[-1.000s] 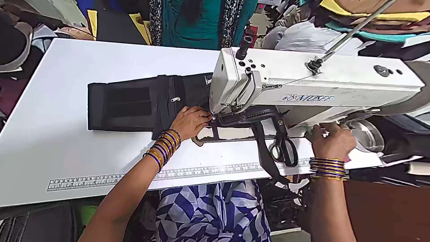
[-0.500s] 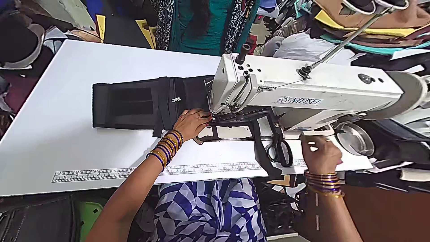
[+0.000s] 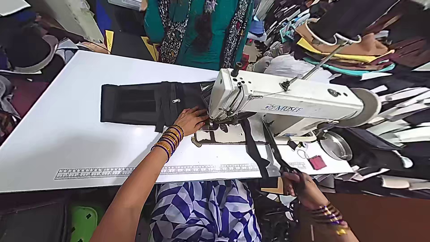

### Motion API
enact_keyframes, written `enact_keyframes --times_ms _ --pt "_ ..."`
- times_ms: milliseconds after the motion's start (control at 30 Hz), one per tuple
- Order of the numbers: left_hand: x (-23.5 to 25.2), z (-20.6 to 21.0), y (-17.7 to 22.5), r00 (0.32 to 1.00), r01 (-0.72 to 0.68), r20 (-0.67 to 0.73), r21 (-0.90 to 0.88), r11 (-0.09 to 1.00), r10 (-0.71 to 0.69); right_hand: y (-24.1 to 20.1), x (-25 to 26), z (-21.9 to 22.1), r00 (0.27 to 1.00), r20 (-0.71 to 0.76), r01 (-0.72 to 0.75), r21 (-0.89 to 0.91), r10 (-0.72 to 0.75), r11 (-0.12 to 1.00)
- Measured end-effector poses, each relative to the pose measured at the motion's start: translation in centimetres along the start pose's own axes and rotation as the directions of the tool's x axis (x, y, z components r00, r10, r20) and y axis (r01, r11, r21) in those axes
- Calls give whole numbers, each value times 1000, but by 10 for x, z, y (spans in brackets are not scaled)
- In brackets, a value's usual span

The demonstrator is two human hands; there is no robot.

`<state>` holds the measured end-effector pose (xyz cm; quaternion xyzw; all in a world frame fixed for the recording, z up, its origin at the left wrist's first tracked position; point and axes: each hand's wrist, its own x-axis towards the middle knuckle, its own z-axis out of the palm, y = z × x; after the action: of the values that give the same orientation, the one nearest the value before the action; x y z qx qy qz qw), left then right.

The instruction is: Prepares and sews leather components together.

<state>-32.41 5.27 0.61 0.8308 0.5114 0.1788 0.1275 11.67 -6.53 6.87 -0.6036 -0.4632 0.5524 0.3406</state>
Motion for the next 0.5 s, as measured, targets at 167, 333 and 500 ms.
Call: enact_keyframes --times_ms 167,333,500 --pt "5 0 -2 1000 29 -12 22 999 -29 -10 -15 -16 980 186 69 -4 -67 998" --pt "18 -2 -16 998 65 -3 25 998 -65 -43 16 -6 946 324 82 -213 -9 974" --pt "34 -7 -26 992 125 23 45 991 -126 -77 66 21 907 413 103 -416 87 904"
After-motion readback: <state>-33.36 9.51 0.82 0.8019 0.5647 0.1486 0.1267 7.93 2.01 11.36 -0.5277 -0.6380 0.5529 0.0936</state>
